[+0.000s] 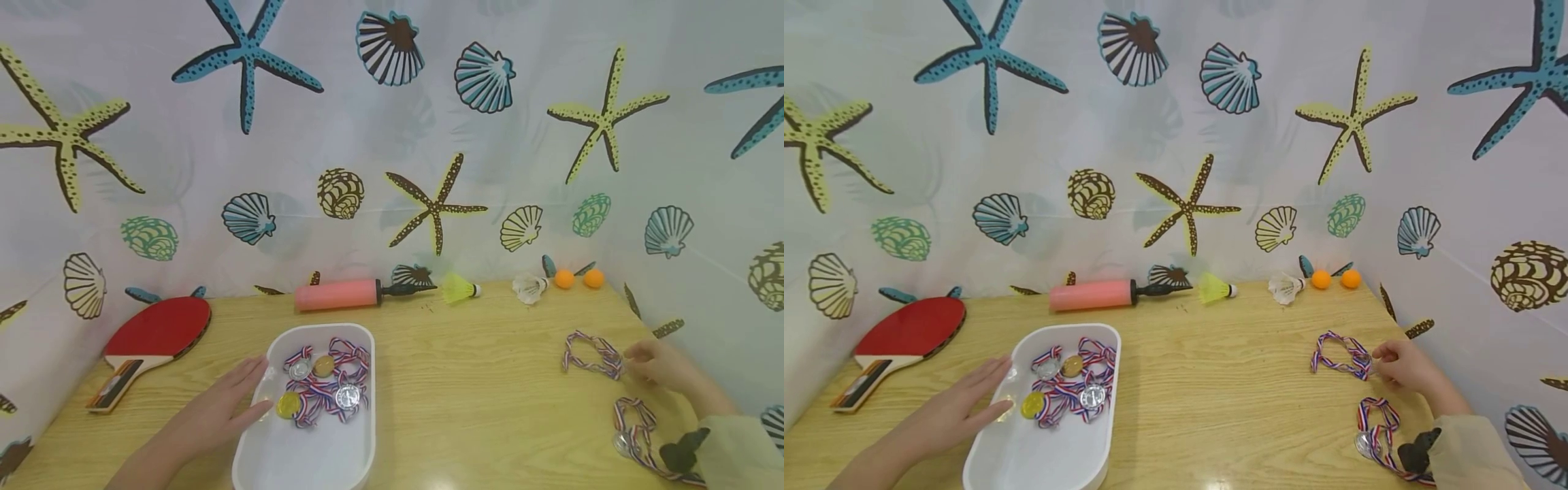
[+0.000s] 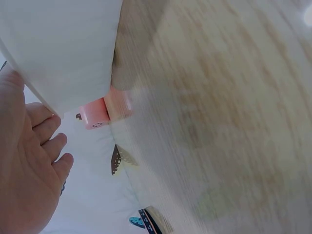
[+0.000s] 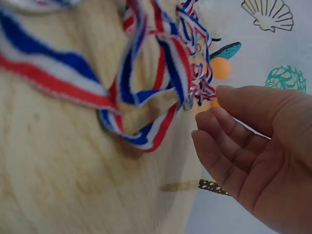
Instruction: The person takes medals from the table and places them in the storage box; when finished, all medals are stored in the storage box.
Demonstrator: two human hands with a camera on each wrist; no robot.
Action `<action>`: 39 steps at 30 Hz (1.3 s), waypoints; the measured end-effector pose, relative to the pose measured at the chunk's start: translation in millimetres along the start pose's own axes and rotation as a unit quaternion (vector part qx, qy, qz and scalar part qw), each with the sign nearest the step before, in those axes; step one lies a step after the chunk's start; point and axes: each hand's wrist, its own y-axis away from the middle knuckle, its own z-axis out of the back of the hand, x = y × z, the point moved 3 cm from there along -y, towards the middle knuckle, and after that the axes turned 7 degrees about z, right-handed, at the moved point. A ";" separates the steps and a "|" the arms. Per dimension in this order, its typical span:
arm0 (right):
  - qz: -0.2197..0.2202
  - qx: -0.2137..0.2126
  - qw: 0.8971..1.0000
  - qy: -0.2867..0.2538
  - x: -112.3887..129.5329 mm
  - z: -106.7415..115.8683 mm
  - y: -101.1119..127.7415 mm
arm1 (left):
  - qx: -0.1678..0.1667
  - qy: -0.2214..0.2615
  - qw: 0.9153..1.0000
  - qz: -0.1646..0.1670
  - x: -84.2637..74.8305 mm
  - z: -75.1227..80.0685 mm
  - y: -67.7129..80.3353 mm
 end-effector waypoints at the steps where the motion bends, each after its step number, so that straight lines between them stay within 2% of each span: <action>1: 0.000 0.008 1.000 0.002 -4.5 -1.1 -0.2 | -0.001 0.000 1.000 0.000 0.1 -0.2 0.1; 7: 0.008 0.021 1.000 0.003 -12.6 -5.1 -5.3 | 0.003 -0.003 1.000 0.002 0.3 -0.5 0.2; 15: -0.035 0.039 0.998 0.047 -3.2 -6.2 -14.1 | -0.003 -0.002 1.000 -0.004 0.7 0.0 1.4; 20: -0.027 0.057 0.995 0.075 1.8 -6.2 -18.9 | -0.010 -0.004 1.000 -0.009 1.8 -0.8 1.5; 27: -0.018 0.088 0.994 0.055 4.7 -7.7 -24.6 | -0.002 -0.008 1.000 -0.001 1.0 -0.1 0.7; 39: 0.002 0.089 0.994 0.057 13.9 -13.0 -28.3 | -0.006 -0.005 1.000 0.000 0.2 1.0 0.6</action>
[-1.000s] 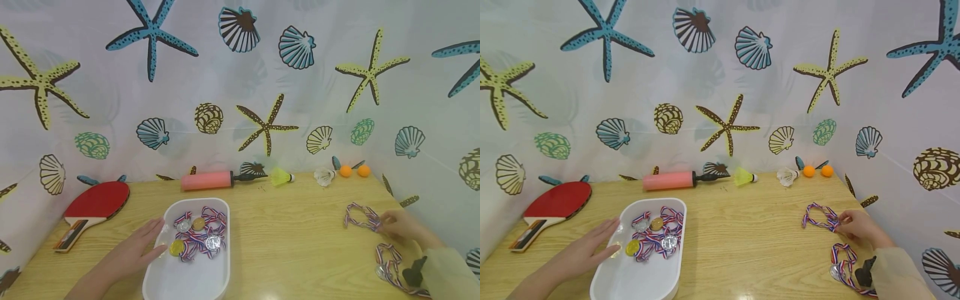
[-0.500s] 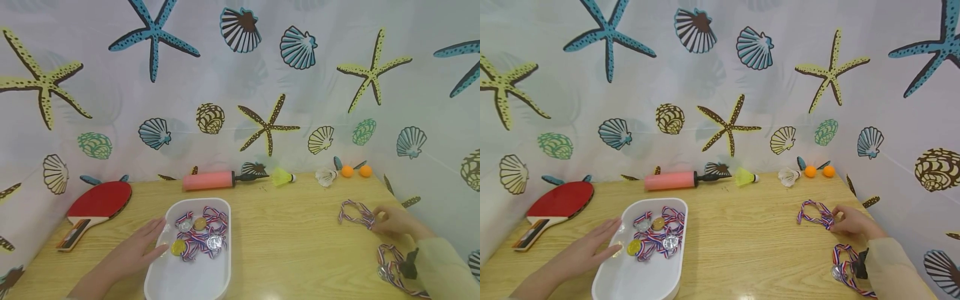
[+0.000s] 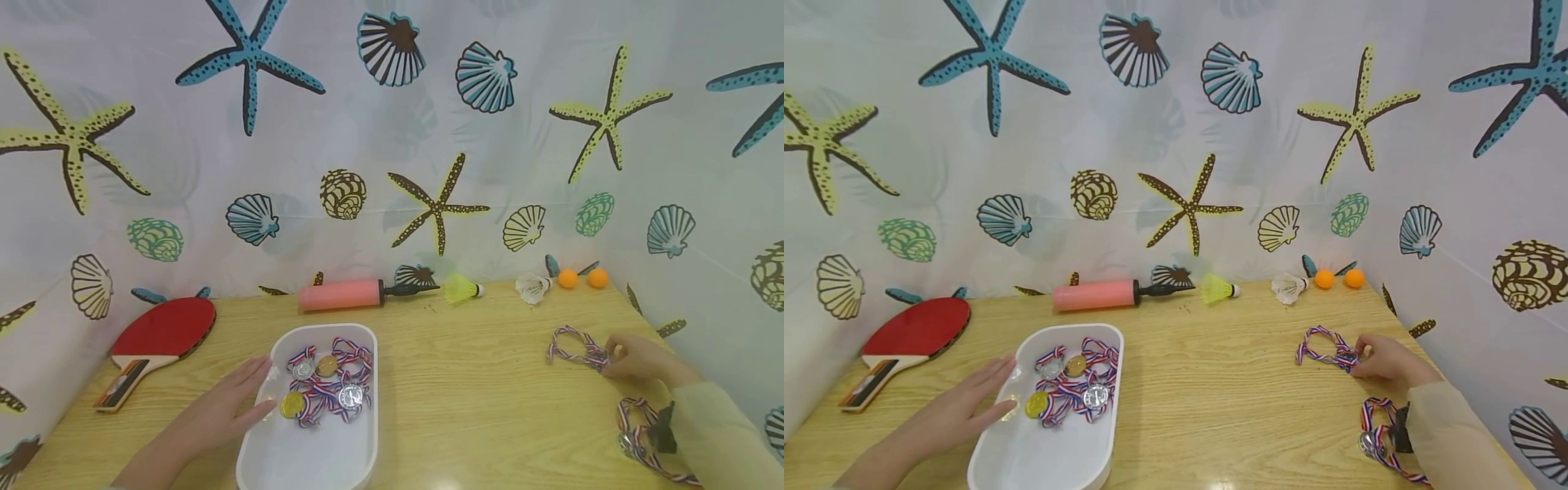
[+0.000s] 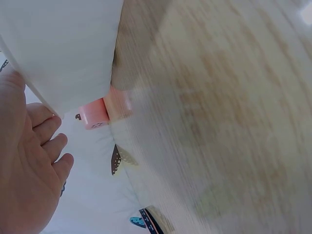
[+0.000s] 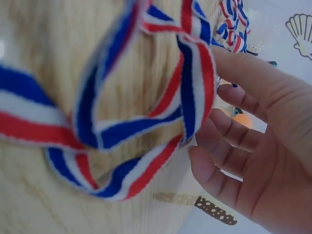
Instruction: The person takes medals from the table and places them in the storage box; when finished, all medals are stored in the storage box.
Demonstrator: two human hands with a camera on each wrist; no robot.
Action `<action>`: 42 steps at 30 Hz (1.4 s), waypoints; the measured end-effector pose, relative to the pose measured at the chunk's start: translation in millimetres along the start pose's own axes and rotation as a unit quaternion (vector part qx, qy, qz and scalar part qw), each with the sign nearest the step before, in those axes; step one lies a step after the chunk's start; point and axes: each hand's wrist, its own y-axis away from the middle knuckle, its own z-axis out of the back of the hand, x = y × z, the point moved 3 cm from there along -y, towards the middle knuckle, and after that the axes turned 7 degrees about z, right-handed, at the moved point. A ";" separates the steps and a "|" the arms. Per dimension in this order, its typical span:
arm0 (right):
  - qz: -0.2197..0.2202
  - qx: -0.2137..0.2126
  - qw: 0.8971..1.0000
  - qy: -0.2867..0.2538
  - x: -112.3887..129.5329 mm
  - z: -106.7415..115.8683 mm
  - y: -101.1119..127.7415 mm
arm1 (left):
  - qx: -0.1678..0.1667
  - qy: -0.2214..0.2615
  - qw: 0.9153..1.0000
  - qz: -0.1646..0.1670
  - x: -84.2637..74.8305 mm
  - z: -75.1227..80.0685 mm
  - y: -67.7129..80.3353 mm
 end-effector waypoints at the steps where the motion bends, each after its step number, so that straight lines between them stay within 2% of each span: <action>1: 0.000 0.003 1.000 -0.006 -0.2 -0.2 -0.7 | 0.000 0.000 1.000 -0.002 -0.1 0.0 -0.1; 7: -0.009 0.044 0.998 -0.040 -0.7 0.0 -4.6 | -0.002 -0.002 1.000 -0.010 -1.7 0.5 0.3; 9: -0.010 0.050 0.998 -0.037 0.9 0.0 -5.2 | -0.004 -0.002 1.000 -0.011 -1.5 0.4 0.4; 16: -0.008 0.031 0.999 0.002 6.2 -1.9 -7.1 | 0.001 -0.005 1.000 -0.009 -2.1 0.7 0.0; 24: -0.001 0.025 0.999 -0.023 7.1 -4.5 -6.8 | -0.002 -0.002 1.000 -0.012 -1.6 0.3 0.7; 29: -0.013 0.015 1.000 -0.021 4.7 -3.9 -6.7 | 0.001 0.003 1.000 -0.005 -0.6 -0.1 0.4; 39: -0.004 0.001 1.000 -0.002 6.2 -6.1 -5.7 | 0.018 0.002 1.000 0.007 1.2 -1.5 -1.2; 42: -0.018 0.000 1.000 -0.009 1.1 -5.7 -6.6 | 0.018 0.003 1.000 0.008 1.4 -1.7 -1.2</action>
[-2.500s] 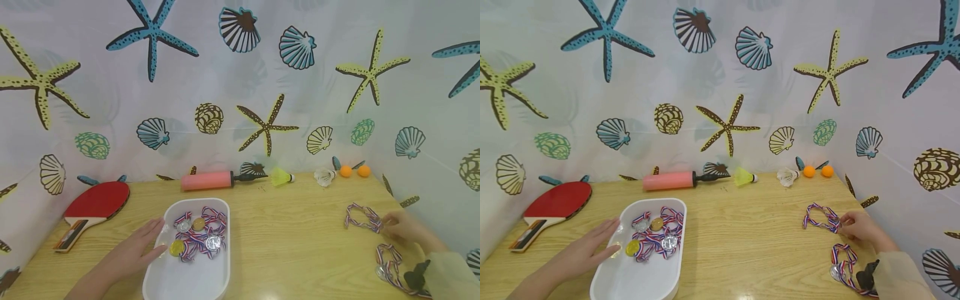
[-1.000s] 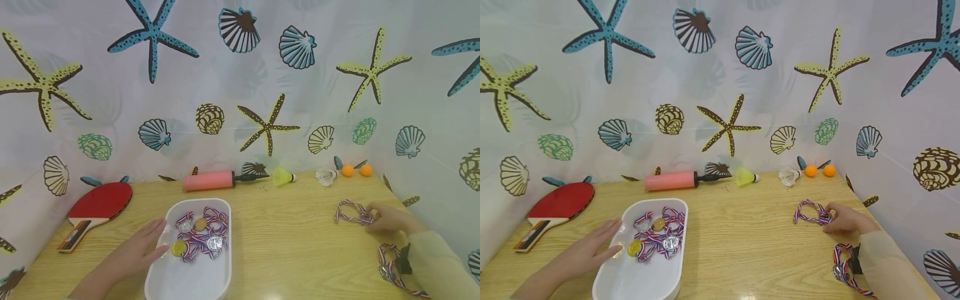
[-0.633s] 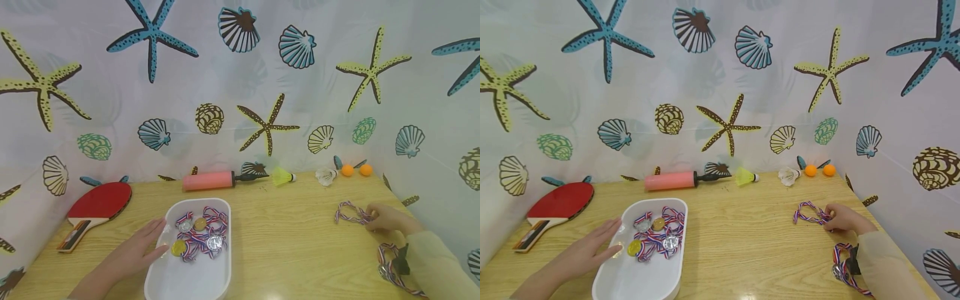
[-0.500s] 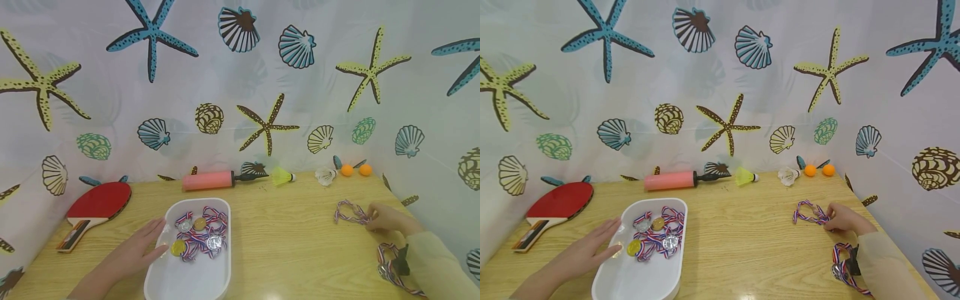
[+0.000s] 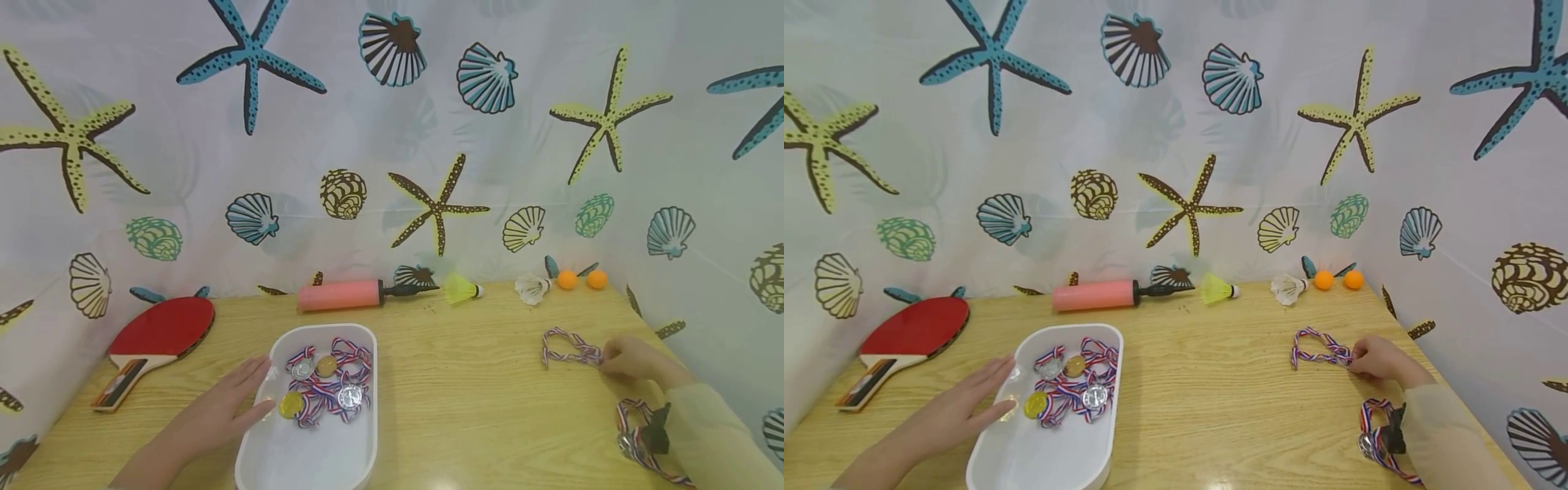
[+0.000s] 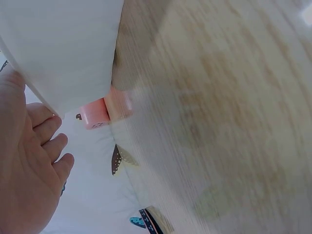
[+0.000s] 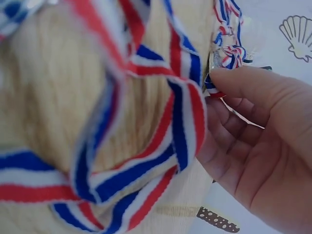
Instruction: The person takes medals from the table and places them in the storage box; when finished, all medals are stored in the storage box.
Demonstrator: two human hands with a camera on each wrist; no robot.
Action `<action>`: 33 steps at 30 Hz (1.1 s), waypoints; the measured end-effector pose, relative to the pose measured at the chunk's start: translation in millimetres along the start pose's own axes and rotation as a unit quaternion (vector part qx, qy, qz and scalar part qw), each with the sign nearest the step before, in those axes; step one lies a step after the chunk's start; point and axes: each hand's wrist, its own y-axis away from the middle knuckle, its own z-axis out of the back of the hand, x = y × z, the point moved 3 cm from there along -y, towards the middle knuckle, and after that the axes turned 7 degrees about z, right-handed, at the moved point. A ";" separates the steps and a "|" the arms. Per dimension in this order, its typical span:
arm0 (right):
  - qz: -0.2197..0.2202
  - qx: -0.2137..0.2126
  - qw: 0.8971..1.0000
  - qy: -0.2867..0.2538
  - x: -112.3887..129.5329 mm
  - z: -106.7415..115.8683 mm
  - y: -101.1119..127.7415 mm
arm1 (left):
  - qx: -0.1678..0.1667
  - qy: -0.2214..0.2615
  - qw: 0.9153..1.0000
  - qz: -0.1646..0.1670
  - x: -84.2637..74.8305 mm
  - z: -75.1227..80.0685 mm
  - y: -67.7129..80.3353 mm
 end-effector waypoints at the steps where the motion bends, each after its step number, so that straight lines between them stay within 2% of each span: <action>1: -0.001 -0.002 1.000 -0.005 -2.3 0.3 -0.2 | 0.000 0.000 1.000 0.000 0.2 -0.2 0.0; 5: 0.008 -0.039 0.998 -0.047 -11.8 4.7 -2.0 | -0.004 0.000 1.000 -0.003 0.0 0.1 0.5; 10: 0.045 -0.086 0.988 -0.123 -13.0 13.4 -1.1 | -0.010 -0.002 1.000 -0.005 -1.4 1.3 1.5; 15: 0.055 -0.098 0.984 -0.138 -6.1 19.9 3.2 | -0.013 -0.002 1.000 -0.007 -2.4 2.0 2.1; 19: 0.062 -0.110 0.986 -0.110 -0.3 22.5 6.9 | -0.012 -0.005 1.000 -0.009 -2.8 1.9 2.2; 24: 0.064 -0.146 0.986 -0.051 8.7 28.2 11.0 | -0.010 -0.004 1.000 -0.006 -2.9 2.2 2.2; 27: 0.054 -0.192 0.980 -0.014 17.3 34.3 12.3 | -0.013 -0.004 1.000 -0.007 -2.8 2.4 2.2; 30: 0.048 -0.250 0.967 0.022 26.7 40.6 13.1 | -0.019 -0.004 1.000 -0.012 -2.4 2.2 2.1; 33: 0.052 -0.287 0.956 0.032 36.5 44.9 13.5 | -0.021 -0.003 1.000 -0.014 -1.4 1.5 1.8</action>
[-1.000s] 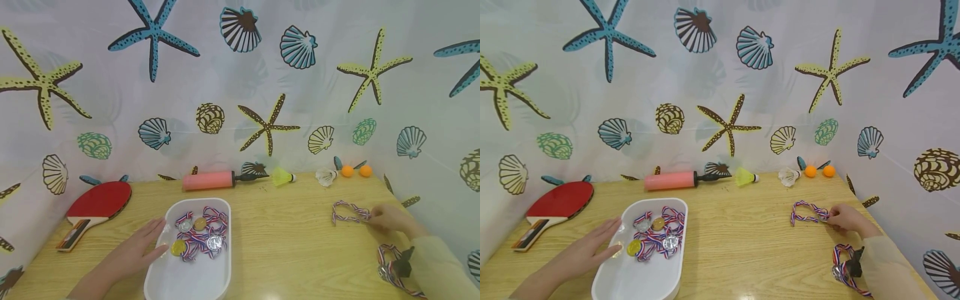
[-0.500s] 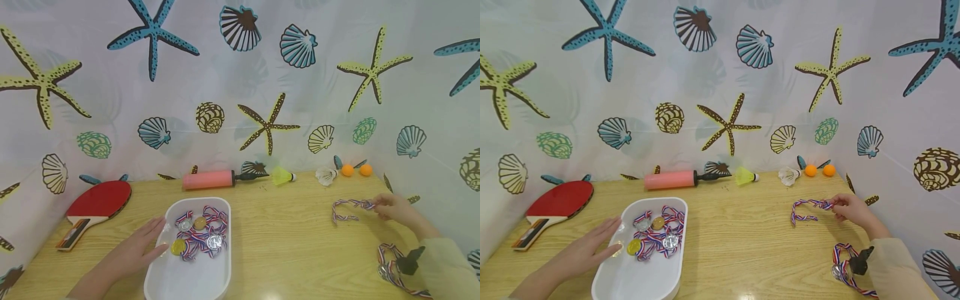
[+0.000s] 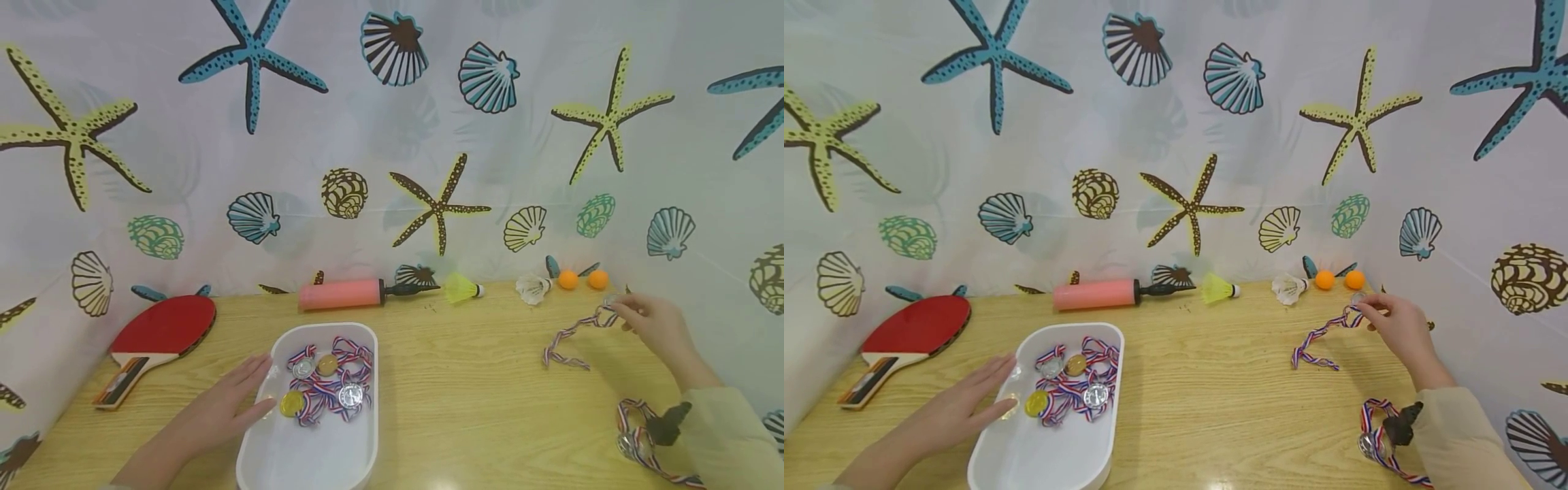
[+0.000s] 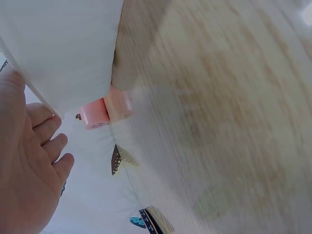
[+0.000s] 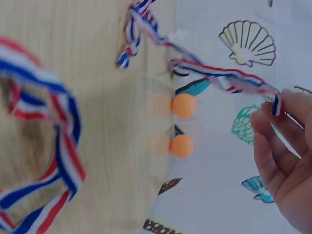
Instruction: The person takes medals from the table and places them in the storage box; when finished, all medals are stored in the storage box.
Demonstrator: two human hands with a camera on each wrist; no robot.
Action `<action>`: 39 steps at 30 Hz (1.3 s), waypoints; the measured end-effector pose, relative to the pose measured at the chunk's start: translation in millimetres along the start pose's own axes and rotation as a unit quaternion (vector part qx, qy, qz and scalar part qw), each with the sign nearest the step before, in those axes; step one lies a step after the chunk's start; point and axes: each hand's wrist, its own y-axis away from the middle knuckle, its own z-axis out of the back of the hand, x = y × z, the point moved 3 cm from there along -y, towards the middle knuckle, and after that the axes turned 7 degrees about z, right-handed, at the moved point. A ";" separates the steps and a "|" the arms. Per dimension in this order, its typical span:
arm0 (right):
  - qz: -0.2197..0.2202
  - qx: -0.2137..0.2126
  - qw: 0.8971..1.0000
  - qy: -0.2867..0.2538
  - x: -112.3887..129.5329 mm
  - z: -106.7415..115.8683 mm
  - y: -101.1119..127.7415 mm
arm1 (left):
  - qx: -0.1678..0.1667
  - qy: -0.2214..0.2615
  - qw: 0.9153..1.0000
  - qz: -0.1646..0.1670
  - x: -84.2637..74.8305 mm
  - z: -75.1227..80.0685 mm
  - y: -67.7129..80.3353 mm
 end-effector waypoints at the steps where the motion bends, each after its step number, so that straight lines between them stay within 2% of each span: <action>1: 0.002 -0.008 1.000 -0.002 2.8 0.7 -0.9 | 0.001 0.000 1.000 0.000 0.3 -0.4 -0.3; 5: -0.007 -0.019 0.999 -0.027 14.6 2.8 -5.1 | 0.004 0.000 1.000 0.003 0.3 -1.0 -1.3; 9: -0.022 -0.028 0.997 -0.075 25.8 5.2 -9.3 | 0.006 0.002 1.000 0.004 -0.6 -1.0 -1.7; 13: -0.051 -0.044 0.985 -0.161 35.0 8.6 -12.8 | 0.010 0.001 1.000 0.004 -0.9 -1.1 -2.4; 18: -0.072 -0.054 0.960 -0.266 46.5 11.7 -18.4 | 0.012 0.003 1.000 0.007 -0.3 -1.3 -2.8; 21: -0.070 -0.047 0.938 -0.336 55.3 11.7 -21.7 | 0.010 0.003 1.000 0.003 0.1 -1.3 -2.9; 22: -0.070 -0.045 0.929 -0.361 58.3 11.5 -22.7 | 0.009 0.002 1.000 0.002 0.2 -1.4 -2.8; 25: -0.066 -0.045 0.885 -0.458 68.0 11.0 -26.1 | 0.010 0.003 1.000 0.002 0.3 -1.4 -2.5; 27: -0.061 -0.045 0.860 -0.504 74.9 11.4 -27.9 | 0.014 0.004 1.000 0.005 0.1 -1.1 -2.1; 29: -0.054 -0.043 0.841 -0.537 82.4 12.2 -29.8 | 0.017 0.005 1.000 0.008 -0.2 -0.7 -1.5; 32: -0.042 -0.037 0.829 -0.557 93.9 14.3 -32.0 | 0.018 0.006 1.000 0.009 -0.8 0.1 -0.9; 39: -0.019 -0.008 0.816 -0.578 118.3 16.0 -36.3 | 0.018 0.006 1.000 0.010 -2.7 1.0 -0.2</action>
